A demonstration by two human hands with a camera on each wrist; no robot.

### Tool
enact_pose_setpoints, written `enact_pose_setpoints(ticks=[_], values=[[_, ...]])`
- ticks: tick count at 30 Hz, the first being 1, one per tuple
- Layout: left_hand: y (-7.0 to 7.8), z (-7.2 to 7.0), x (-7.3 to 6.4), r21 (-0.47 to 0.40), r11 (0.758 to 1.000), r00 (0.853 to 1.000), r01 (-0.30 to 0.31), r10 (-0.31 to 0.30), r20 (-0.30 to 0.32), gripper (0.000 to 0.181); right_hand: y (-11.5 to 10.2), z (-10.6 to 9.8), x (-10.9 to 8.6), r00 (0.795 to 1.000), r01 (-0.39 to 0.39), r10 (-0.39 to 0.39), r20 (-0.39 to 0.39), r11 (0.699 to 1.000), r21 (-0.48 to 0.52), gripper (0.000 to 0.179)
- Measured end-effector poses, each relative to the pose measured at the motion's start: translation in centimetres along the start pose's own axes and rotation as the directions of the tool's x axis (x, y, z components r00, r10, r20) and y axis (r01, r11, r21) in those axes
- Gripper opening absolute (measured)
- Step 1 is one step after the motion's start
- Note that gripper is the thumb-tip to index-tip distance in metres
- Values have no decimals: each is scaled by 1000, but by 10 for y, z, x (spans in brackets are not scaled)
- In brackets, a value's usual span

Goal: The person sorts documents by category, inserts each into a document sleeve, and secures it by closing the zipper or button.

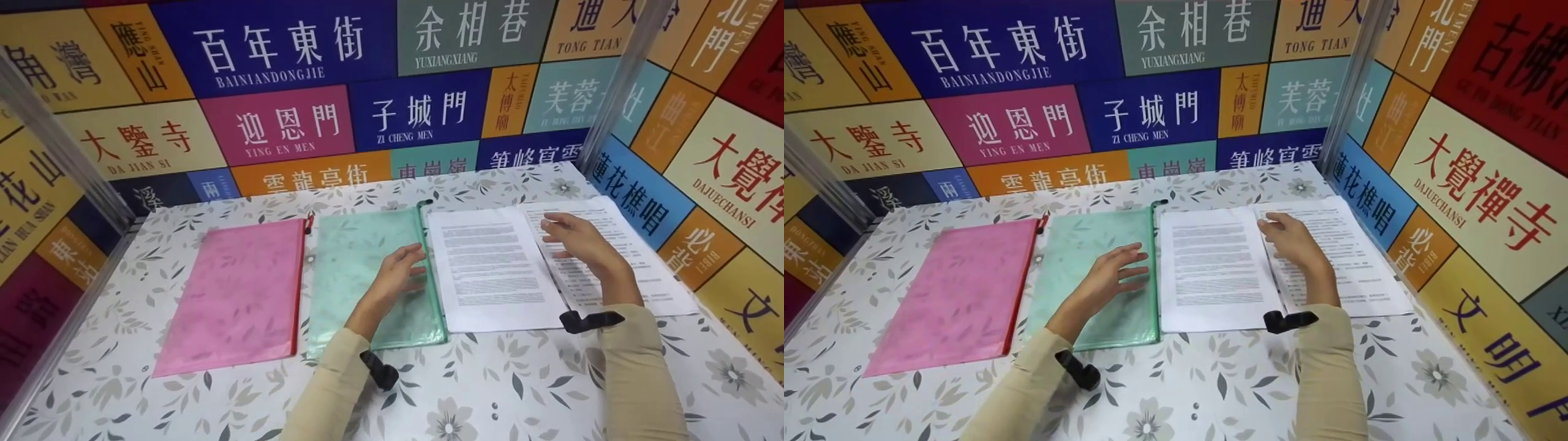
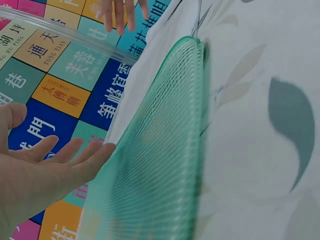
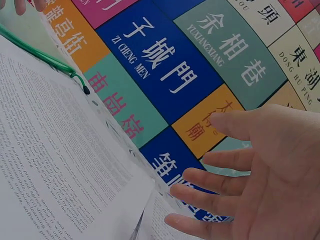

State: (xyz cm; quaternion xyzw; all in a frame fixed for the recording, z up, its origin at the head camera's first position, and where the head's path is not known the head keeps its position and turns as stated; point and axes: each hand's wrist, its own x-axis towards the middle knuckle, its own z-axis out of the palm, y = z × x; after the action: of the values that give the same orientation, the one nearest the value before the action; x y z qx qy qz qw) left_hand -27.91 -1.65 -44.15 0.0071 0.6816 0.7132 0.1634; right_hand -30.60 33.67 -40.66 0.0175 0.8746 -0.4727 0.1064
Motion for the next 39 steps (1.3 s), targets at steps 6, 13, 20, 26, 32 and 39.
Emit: enact_pose_setpoints(ticks=[6, 13, 20, 26, 32, 39], values=[[-10, 7, 5, -115, 991, 998, 64, -63, 11, 53, 7, 4, 3, 998, -69, 69, 12, 997, 41, 81], [-10, 12, 8, -153, 984, 995, 94, -91, 26, 52, 11, 8, 4, 983, -181, 181, -2, 983, 10, 72], [-8, 10, 8, -129, 987, 995, 91, -86, 48, 56, 13, 9, 7, 977, -213, 212, 24, 977, 20, 70], [-9, 13, 9, -134, 985, 992, 108, -98, 78, 59, 15, 10, 9, 969, -243, 242, 51, 969, 33, 72], [-3, 20, 10, -113, 985, 989, 133, -124, 79, 63, 13, 12, 11, 969, -240, 237, 74, 970, 39, 71], [3, 29, 14, -145, 971, 982, 189, -189, 16, 60, 16, 13, 15, 963, -264, 262, 62, 964, 34, 67]])
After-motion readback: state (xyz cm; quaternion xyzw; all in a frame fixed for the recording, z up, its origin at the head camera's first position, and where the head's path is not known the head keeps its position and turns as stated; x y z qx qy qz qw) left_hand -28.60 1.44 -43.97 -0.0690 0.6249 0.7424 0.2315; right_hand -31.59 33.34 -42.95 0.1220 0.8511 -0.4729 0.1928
